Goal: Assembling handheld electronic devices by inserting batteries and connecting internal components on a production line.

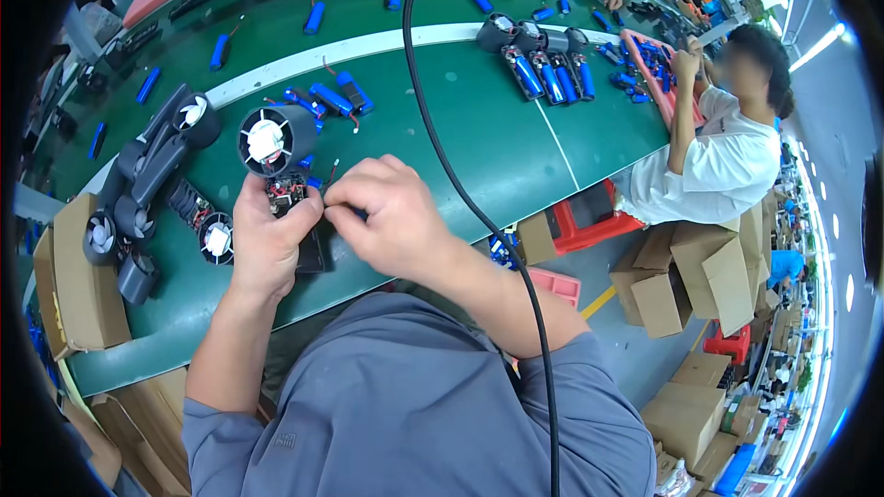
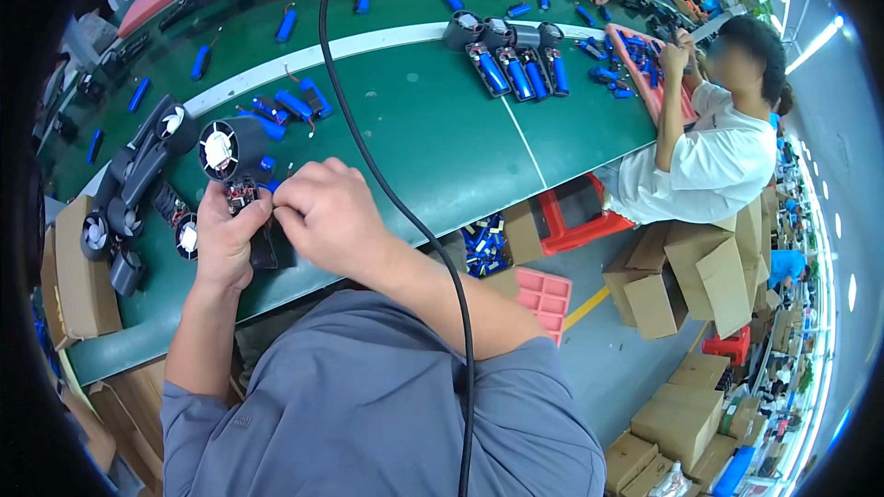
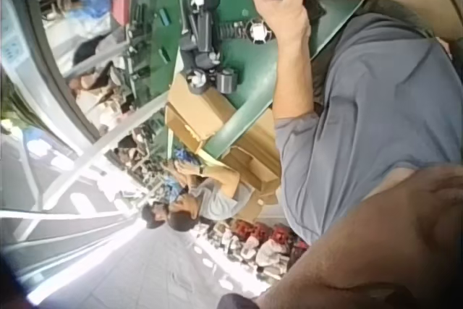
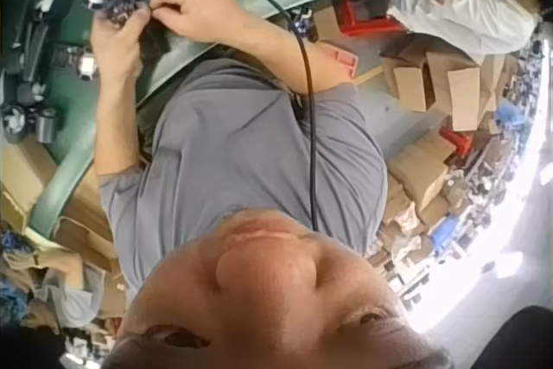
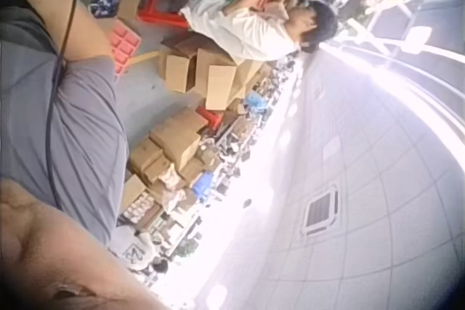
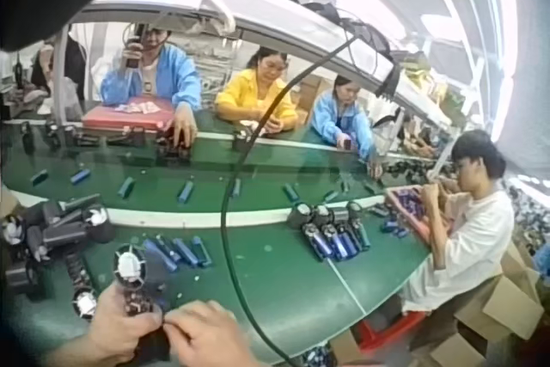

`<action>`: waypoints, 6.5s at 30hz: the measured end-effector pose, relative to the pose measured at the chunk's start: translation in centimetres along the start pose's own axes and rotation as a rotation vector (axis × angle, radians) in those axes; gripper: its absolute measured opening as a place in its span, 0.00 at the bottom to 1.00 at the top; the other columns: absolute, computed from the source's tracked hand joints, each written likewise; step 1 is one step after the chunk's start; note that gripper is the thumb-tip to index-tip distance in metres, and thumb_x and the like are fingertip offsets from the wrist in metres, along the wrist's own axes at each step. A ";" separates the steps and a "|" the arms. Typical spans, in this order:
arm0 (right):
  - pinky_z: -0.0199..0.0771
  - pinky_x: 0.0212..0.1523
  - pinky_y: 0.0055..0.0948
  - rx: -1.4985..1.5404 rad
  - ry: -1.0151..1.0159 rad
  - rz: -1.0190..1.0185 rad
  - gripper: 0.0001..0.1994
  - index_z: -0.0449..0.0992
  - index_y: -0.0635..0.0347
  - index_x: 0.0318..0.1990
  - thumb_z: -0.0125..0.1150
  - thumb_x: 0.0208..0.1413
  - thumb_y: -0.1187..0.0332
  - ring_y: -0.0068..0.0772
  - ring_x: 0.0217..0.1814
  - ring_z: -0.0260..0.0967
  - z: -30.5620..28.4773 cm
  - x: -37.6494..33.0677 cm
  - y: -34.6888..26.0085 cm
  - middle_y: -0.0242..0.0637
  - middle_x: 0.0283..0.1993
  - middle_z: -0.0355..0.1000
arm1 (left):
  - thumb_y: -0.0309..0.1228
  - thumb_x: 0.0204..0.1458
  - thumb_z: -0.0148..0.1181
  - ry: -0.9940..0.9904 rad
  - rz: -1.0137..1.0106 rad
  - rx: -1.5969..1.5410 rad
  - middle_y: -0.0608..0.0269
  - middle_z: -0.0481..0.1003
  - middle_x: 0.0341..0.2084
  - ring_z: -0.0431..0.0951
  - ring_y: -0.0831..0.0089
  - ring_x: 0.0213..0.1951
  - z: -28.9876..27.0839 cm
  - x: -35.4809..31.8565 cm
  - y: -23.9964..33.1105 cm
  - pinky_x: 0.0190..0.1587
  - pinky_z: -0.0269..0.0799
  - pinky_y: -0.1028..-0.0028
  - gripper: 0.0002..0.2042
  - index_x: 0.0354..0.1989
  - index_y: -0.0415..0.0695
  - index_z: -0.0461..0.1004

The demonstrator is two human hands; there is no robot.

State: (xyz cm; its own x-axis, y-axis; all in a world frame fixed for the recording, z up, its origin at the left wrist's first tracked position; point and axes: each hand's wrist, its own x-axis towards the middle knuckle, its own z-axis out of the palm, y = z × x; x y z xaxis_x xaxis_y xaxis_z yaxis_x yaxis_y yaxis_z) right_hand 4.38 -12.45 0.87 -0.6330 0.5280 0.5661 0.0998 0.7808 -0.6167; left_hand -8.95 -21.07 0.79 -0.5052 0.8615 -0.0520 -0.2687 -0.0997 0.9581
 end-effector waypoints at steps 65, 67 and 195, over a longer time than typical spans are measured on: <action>0.65 0.31 0.33 0.235 -0.075 -0.033 0.05 0.70 0.60 0.28 0.59 0.43 0.78 0.40 0.29 0.66 -0.6 0.7 -7.7 0.39 0.29 0.69 | 0.42 0.60 0.49 -0.220 -0.041 -0.683 0.59 0.73 0.49 0.73 0.72 0.44 -2.0 1.1 0.3 0.51 0.66 0.65 0.16 0.47 0.43 0.71; 0.65 0.28 0.35 0.069 -0.052 -0.013 0.04 0.70 0.59 0.27 0.58 0.44 0.77 0.41 0.27 0.66 -0.2 1.5 -7.4 0.38 0.27 0.69 | 0.42 0.59 0.51 -0.268 -0.071 -0.670 0.60 0.73 0.49 0.74 0.74 0.43 -2.0 0.8 0.5 0.48 0.68 0.68 0.16 0.47 0.43 0.71; 0.69 0.21 0.33 -0.152 0.142 0.034 0.08 0.75 0.63 0.30 0.67 0.40 0.75 0.36 0.24 0.69 1.4 -1.6 -2.5 0.40 0.26 0.68 | 0.22 0.54 0.51 -0.332 -0.032 -0.360 0.47 0.67 0.52 0.72 0.56 0.52 -0.9 -0.4 -0.2 0.52 0.72 0.60 0.18 0.54 0.38 0.59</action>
State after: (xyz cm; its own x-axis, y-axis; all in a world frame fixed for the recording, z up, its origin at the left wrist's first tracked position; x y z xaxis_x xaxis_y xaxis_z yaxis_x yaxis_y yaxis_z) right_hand 4.07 -15.73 0.68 -0.5141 0.5883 0.6242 0.2408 0.7975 -0.5532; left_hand -9.39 -21.86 0.40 -0.2188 0.9733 0.0687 -0.5762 -0.1857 0.7959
